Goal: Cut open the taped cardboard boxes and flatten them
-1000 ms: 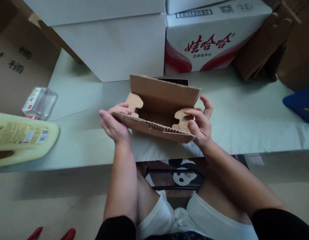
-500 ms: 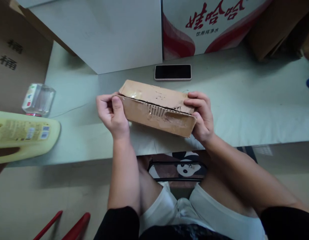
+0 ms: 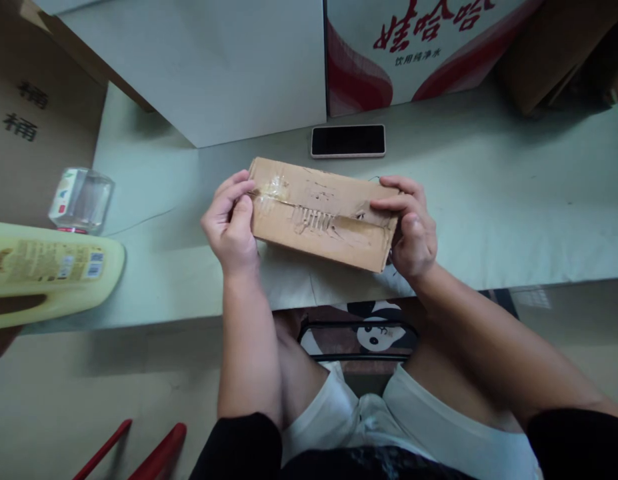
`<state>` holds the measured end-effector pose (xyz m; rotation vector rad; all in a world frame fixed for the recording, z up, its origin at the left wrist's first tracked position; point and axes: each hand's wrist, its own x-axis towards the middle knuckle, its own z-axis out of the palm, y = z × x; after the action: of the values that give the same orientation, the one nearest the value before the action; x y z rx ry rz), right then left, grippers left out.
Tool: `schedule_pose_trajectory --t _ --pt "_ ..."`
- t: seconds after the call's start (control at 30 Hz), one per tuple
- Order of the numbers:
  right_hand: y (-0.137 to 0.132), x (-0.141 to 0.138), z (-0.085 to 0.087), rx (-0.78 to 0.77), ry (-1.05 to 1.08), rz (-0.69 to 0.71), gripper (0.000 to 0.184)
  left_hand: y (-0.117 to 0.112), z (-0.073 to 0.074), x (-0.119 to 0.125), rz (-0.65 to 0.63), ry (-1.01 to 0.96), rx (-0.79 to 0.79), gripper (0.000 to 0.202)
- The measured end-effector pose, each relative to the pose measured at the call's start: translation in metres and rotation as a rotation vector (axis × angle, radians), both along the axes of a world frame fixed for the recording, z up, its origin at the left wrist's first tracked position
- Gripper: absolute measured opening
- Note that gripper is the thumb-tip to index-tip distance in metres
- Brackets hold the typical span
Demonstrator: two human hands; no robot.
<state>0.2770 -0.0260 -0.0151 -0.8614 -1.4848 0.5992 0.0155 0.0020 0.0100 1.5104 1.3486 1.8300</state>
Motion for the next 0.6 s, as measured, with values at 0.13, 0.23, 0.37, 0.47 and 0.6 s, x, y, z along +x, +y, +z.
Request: schedule_pose_trajectory --t 0.13,0.23,0.37,0.47,0.6 --pt "0.002 0.006 0.001 -0.041 -0.053 0.024 0.042 -0.003 0.004 0.0 0.011 0.004 -0.064 0.017" --pt "0.004 0.011 -0.005 -0.068 -0.071 0.044 0.044 -0.003 0.003 -0.004 0.001 0.01 -0.083 0.019" --pt "0.008 0.014 -0.015 -0.179 -0.032 0.022 0.055 0.0 -0.002 -0.016 0.003 -0.07 -0.068 0.012" --pt "0.011 0.015 -0.015 -0.258 -0.139 -0.007 0.052 0.005 -0.006 -0.027 0.081 -0.215 -0.043 0.01" --pt "0.007 0.016 -0.007 -0.434 -0.319 0.211 0.065 0.006 -0.009 -0.042 0.142 -0.313 -0.049 0.009"
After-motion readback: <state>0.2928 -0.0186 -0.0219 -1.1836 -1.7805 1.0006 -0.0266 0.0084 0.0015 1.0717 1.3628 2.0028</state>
